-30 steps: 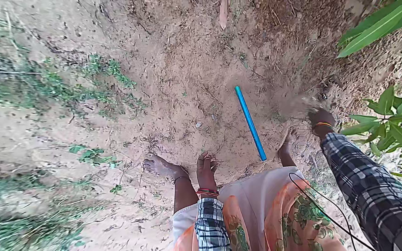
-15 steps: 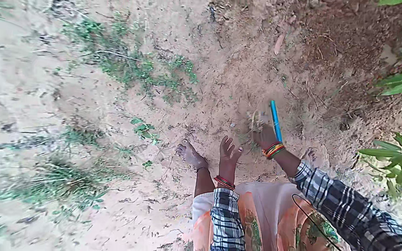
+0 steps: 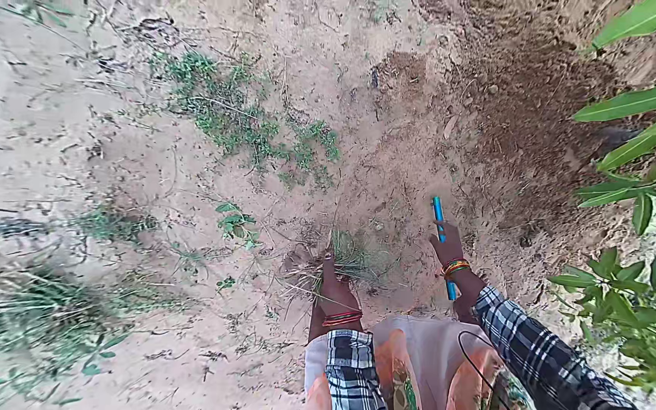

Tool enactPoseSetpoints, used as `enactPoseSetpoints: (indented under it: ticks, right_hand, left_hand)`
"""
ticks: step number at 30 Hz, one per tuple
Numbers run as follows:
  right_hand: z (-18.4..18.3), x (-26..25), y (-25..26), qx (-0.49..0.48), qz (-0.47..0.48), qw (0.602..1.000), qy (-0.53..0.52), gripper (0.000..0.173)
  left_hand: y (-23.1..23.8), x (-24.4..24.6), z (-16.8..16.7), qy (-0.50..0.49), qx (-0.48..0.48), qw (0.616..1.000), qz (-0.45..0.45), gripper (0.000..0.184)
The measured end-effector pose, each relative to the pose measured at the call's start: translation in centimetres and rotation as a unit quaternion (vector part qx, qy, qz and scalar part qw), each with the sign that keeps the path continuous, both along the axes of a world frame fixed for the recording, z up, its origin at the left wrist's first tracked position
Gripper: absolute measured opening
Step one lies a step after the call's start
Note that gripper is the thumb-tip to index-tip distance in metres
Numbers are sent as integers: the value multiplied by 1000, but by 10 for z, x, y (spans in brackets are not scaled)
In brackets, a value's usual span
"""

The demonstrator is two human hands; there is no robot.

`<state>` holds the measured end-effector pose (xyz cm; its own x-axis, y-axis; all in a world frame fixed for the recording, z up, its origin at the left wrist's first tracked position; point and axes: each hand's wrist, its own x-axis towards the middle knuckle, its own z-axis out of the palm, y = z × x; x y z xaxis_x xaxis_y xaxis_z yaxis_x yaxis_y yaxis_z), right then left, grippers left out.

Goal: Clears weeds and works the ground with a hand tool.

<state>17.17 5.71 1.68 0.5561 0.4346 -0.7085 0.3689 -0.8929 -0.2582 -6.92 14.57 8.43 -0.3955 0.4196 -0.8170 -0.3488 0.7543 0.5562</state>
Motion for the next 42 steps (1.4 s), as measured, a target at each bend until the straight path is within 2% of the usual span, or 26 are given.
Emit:
enactPoseSetpoints:
  ticks: [2,3,4,7,8,11,14,19,24,29,32,35,38,40,42]
  right_hand:
    - [-26,21,-41,-147,-75,986,7,80]
    - [-37,24,-59,-194,-113,974,32,90]
    - [-45,24,-74,-219,-152,962,56,92]
    - [-70,19,-112,-231,-203,950,57,54]
    - [-76,21,-118,-231,-198,951,49,49]
    - [-76,15,-116,-210,-165,964,13,50]
    - [-67,-6,-105,-181,-170,968,-43,52]
    - [-56,-32,-77,-123,-171,970,-122,49]
    - [-46,-4,-41,-94,-171,968,-159,52]
    - [-22,12,-51,-74,-178,964,-184,50]
    - [2,11,-56,-86,-130,970,-186,49]
    - [12,4,-54,-67,-87,987,-118,47]
    - [20,-26,-33,-64,-84,994,28,40]
    - [19,-54,-21,-66,-110,980,155,32]
    - [5,-77,-14,-76,-139,942,296,29]
  left_hand:
    - [8,-2,4,11,40,999,22,31]
    - [11,-3,4,23,53,998,36,29]
    - [12,-6,2,17,58,997,45,29]
    - [9,-17,-6,8,72,993,88,28]
    - [12,-16,-3,19,70,992,99,26]
    - [31,-9,22,40,42,992,109,27]
    - [16,-28,0,22,64,992,106,29]
    - [19,-52,0,36,79,985,150,25]
    - [25,-73,7,38,96,975,194,29]
    - [25,-76,9,29,79,975,207,28]
    - [21,-75,8,37,86,973,209,31]
    - [18,-74,8,82,96,972,199,30]
    - [12,-66,9,117,106,969,187,29]
    - [9,-58,9,129,100,971,177,31]
    - [6,-48,5,144,104,970,167,28]
